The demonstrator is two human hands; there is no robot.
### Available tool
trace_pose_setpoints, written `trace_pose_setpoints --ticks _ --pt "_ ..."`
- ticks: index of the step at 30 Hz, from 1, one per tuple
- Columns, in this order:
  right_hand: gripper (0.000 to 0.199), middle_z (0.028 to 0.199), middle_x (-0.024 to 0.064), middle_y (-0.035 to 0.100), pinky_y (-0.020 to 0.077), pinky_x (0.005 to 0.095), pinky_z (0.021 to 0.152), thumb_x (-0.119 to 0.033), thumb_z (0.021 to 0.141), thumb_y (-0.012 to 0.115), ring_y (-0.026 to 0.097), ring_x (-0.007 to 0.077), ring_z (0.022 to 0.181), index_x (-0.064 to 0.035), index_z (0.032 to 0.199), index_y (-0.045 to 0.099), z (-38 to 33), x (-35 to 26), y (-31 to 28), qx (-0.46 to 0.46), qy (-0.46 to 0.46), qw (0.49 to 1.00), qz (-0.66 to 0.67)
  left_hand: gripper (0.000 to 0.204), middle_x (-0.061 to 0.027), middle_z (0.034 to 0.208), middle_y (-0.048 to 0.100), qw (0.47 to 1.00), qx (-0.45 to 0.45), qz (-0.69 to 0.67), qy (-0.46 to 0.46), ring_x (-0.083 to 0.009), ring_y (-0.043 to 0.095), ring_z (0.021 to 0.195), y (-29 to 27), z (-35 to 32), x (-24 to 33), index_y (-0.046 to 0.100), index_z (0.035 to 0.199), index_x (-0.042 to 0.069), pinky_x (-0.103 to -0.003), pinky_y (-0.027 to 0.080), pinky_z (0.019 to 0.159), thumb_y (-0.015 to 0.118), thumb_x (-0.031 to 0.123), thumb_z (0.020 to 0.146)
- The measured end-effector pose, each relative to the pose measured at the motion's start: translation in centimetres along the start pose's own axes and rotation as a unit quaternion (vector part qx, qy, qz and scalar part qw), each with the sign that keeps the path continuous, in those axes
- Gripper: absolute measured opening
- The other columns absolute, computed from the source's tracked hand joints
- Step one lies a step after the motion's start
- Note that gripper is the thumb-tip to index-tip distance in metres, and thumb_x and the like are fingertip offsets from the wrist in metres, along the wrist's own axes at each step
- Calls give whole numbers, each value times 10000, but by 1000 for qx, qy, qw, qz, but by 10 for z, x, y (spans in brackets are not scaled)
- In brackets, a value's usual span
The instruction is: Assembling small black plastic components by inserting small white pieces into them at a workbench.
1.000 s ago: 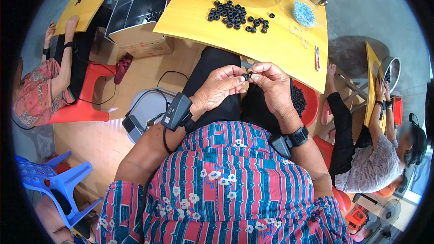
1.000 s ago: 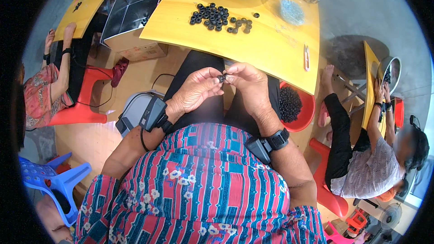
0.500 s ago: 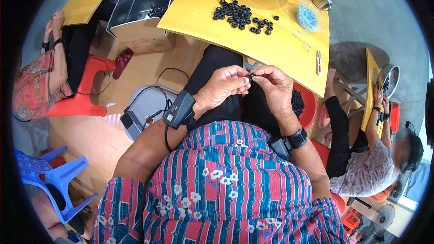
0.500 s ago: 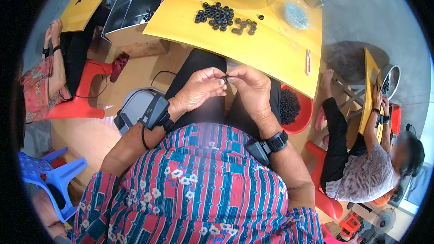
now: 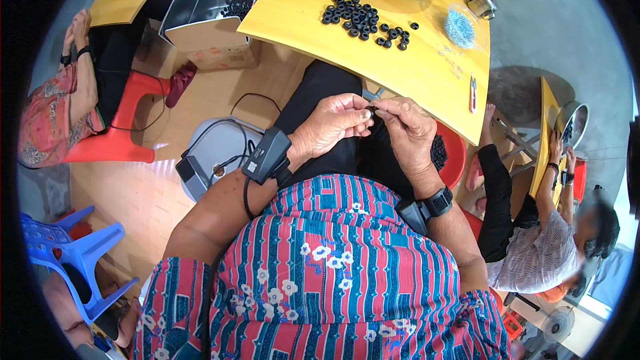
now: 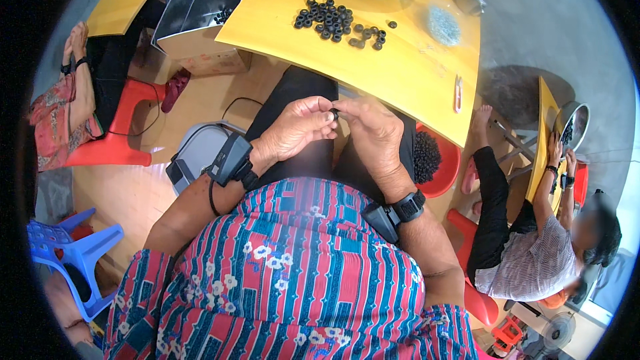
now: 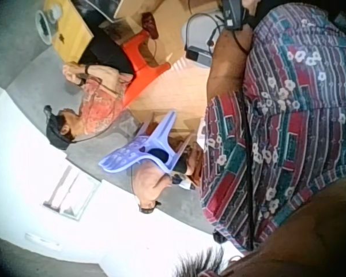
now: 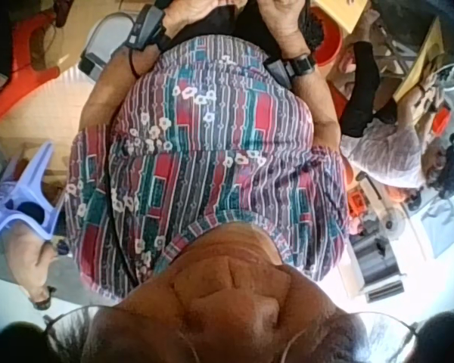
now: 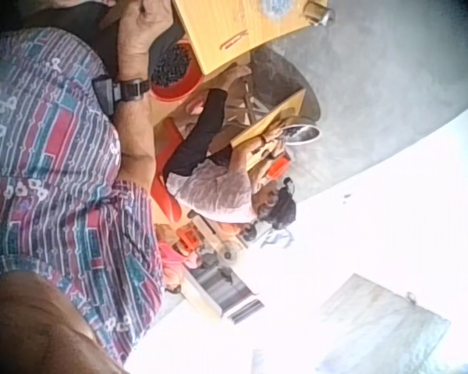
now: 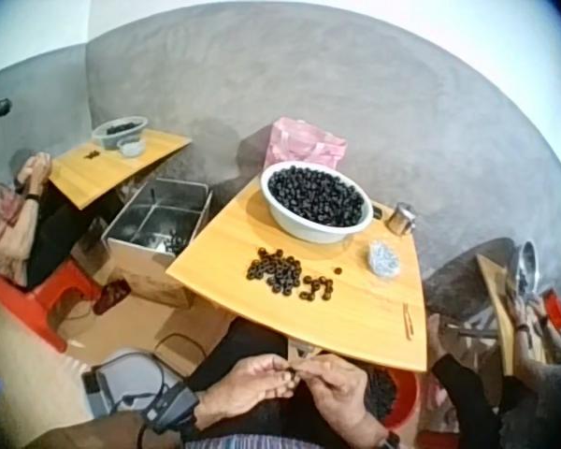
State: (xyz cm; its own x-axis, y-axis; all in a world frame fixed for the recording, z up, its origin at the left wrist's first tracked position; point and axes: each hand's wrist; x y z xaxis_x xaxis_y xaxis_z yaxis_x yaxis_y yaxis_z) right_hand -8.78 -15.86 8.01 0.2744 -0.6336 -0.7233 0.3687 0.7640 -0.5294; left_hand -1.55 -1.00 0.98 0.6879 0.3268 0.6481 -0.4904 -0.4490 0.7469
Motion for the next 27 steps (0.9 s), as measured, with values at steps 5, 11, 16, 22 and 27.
trace_pose_setpoints --ticks 5,11,16,22,27 --pt "223 877 65 692 502 242 742 73 760 670 650 150 802 -65 933 697 -2 7 -1 0 39 999 26 179 -29 865 573 1000 4 9 0 -100 571 764 2 -1 2 557 1048 32 -325 514 833 609 120 902" --pt "222 905 55 692 504 251 780 90 760 662 637 128 842 -32 942 692 -8 21 4 24 168 963 209 185 -35 870 583 1000 6 15 0 -101 576 765 2 -2 0 555 1050 31 -319 518 832 611 125 902" --pt "238 942 61 683 492 268 833 101 767 649 622 136 891 -31 960 691 -8 25 6 14 248 912 327 185 -39 876 589 1000 5 29 7 -102 578 774 0 -3 0 557 1047 30 -314 518 834 612 134 904" --pt "212 941 63 679 478 275 855 96 774 644 608 140 895 -33 933 698 -6 29 3 -19 246 899 362 180 -45 896 584 999 5 37 12 -105 578 796 2 -2 2 563 1052 22 -311 517 836 602 127 910" --pt "181 935 62 673 475 272 847 84 785 637 601 141 901 -26 914 703 -6 29 3 -30 240 900 362 184 -45 910 583 999 6 37 18 -108 578 810 0 -2 2 568 1060 14 -317 519 833 598 120 912"
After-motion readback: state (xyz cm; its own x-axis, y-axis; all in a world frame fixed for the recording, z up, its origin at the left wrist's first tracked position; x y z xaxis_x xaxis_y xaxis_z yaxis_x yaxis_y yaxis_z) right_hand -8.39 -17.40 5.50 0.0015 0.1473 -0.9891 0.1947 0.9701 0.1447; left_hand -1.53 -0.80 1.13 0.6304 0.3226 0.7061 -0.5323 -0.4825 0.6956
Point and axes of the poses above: each hand's wrist, its own z-axis towards the middle knuckle, its own y-axis out of the palm, x = y × z
